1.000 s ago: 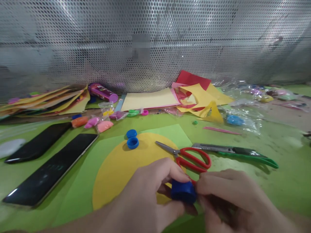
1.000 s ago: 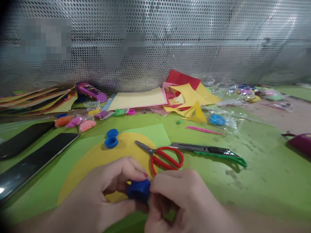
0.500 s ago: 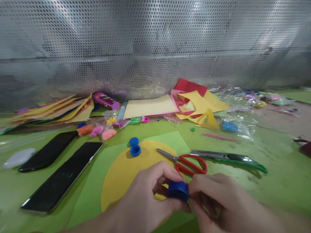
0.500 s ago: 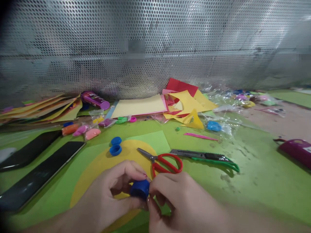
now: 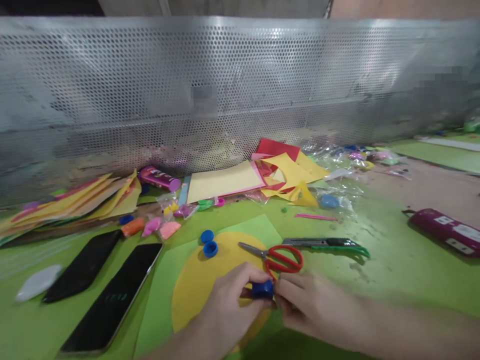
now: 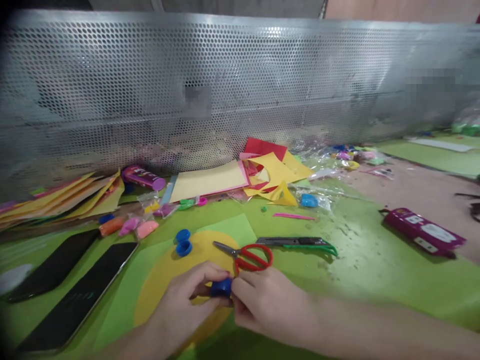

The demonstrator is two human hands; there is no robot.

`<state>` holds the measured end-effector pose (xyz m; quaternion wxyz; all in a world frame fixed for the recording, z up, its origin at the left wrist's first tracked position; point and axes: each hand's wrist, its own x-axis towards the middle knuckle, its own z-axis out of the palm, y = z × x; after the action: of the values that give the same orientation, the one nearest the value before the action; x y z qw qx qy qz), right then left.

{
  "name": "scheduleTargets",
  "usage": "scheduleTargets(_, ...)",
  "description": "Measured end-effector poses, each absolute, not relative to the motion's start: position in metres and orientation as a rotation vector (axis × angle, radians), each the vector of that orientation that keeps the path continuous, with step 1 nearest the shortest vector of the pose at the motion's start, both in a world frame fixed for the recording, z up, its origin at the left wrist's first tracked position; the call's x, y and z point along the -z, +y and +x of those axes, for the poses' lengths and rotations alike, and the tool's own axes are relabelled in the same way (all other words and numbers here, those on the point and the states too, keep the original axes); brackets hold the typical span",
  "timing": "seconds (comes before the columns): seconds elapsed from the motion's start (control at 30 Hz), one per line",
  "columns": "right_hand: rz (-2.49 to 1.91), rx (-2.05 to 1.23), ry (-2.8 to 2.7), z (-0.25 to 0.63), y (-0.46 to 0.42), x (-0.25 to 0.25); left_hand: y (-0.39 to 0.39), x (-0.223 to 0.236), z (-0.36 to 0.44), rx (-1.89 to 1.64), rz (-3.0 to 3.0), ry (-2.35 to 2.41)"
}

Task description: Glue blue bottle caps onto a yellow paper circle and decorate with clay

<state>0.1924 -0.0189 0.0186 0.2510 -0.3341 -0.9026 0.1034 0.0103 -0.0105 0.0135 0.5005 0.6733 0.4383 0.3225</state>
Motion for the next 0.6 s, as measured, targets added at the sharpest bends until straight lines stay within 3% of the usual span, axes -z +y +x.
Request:
scheduleTargets(0.33, -0.835, -0.49, -2.255, 0.192, -0.025, -0.026, -0.021, -0.018, 0.013, -0.467, 2.117, 1.202)
scheduleTargets(0.6, -0.796, -0.662, -2.177, 0.193, -0.02, -0.035, -0.02, -0.005, 0.015, -0.692, 2.607, 1.08)
